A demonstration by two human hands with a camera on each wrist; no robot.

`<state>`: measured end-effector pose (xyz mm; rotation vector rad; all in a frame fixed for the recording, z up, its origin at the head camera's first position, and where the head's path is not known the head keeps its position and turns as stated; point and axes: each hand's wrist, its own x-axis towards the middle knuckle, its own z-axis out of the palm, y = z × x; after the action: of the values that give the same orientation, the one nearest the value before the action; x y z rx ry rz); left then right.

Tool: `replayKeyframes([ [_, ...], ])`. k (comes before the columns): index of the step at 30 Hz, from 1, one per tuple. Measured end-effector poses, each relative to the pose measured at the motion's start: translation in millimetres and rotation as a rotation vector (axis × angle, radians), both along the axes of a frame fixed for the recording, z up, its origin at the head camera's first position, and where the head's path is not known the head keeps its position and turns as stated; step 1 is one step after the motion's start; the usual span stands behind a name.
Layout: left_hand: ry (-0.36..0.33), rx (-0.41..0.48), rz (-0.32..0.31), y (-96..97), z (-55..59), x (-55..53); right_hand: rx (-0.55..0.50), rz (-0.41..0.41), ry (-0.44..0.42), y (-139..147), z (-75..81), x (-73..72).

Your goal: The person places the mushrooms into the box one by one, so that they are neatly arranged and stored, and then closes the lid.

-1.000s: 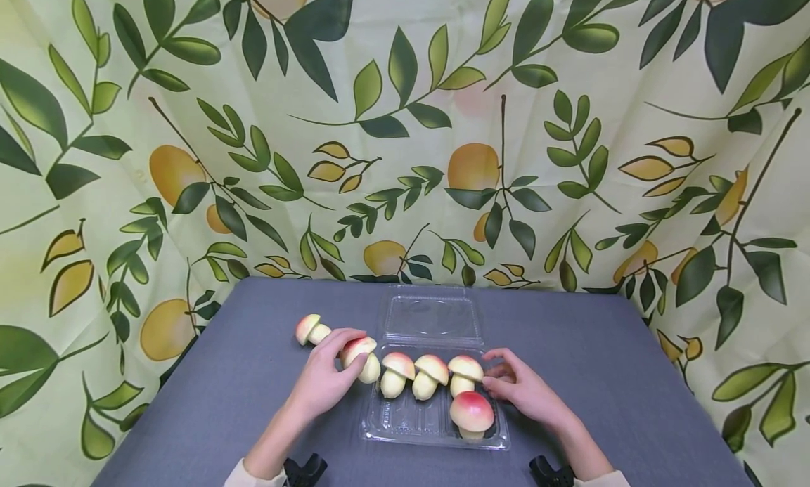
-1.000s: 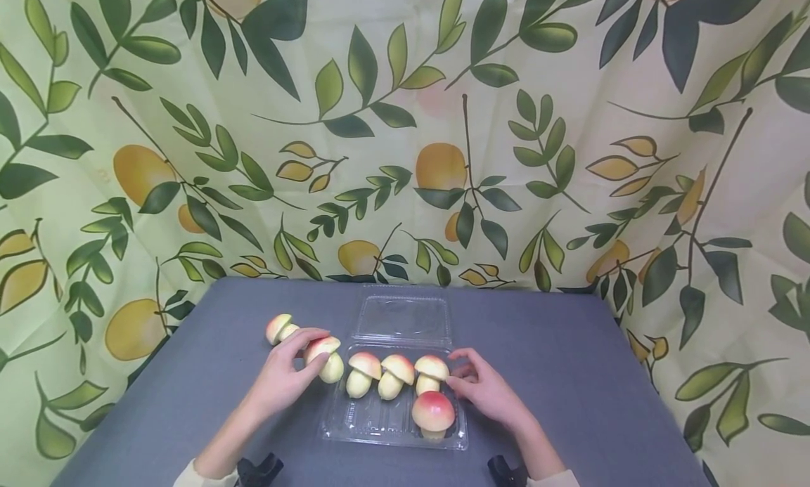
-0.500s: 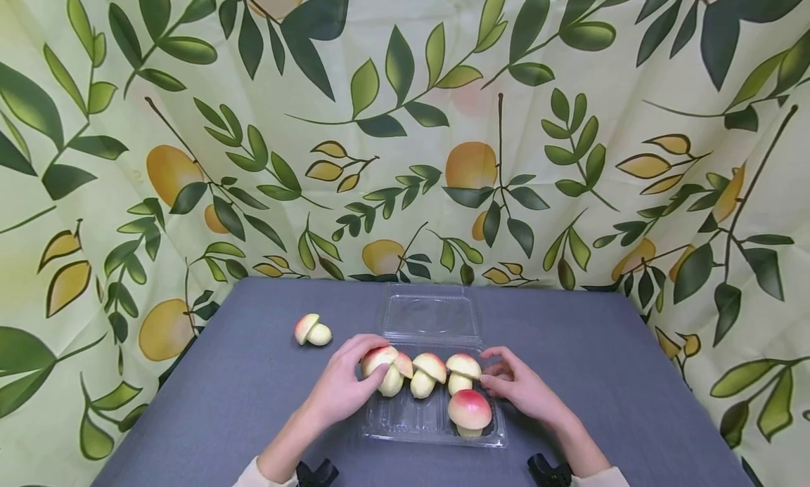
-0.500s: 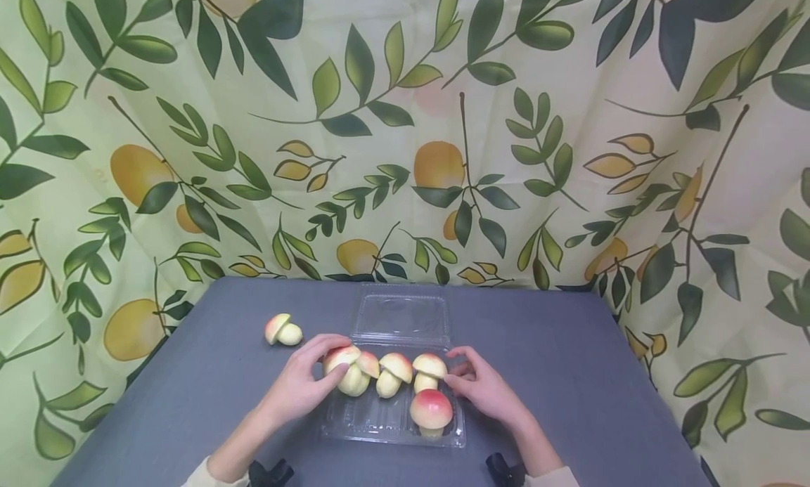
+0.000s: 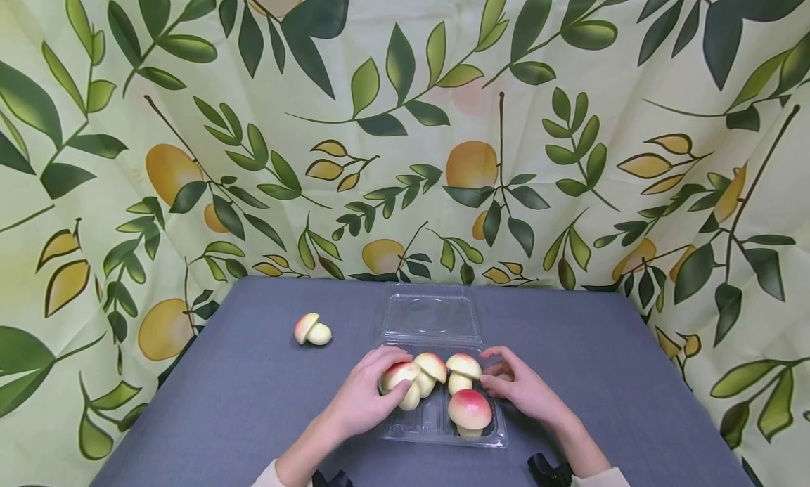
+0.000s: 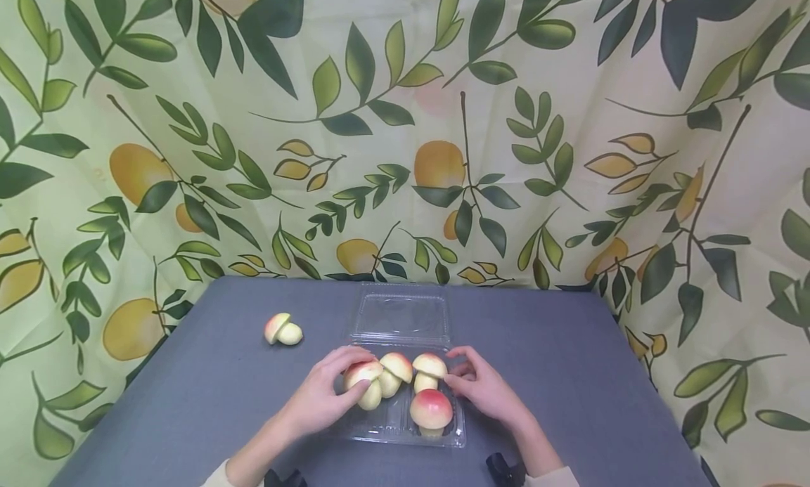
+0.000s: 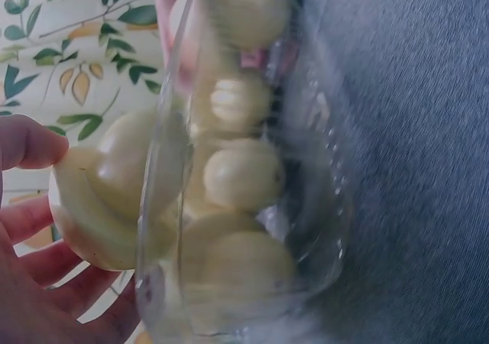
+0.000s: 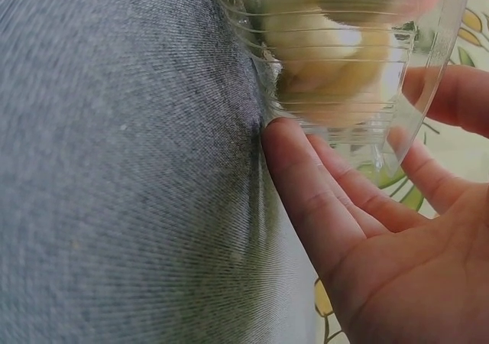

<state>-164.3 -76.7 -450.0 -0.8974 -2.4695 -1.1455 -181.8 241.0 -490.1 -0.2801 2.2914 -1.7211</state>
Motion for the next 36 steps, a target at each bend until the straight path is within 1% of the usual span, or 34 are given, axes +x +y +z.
replayKeyframes([
  [6,0.005,0.002,-0.041,8.3,-8.5,3.5,-0.001,0.002,-0.002,0.3,-1.4,-0.7],
  [9,0.024,0.006,-0.065,12.3,-12.6,5.2,-0.003,0.002,-0.003,0.3,-1.3,-0.6],
  [12,0.033,0.001,-0.076,16.0,-15.1,7.3,-0.004,0.001,-0.005,0.6,-1.4,-0.4],
  [22,-0.007,-0.087,-0.111,26.0,-21.1,11.4,-0.004,0.005,0.003,0.7,-0.7,-0.1],
  [24,-0.003,-0.103,-0.12,27.6,-22.1,11.9,-0.007,0.01,0.002,0.7,-0.5,0.2],
  [31,0.044,-0.181,-0.141,31.9,-25.0,13.4,0.009,0.005,0.002,-0.1,0.1,0.4],
  [36,0.042,-0.233,-0.148,32.9,-24.7,12.8,0.02,0.001,-0.007,-0.2,1.0,0.5],
])
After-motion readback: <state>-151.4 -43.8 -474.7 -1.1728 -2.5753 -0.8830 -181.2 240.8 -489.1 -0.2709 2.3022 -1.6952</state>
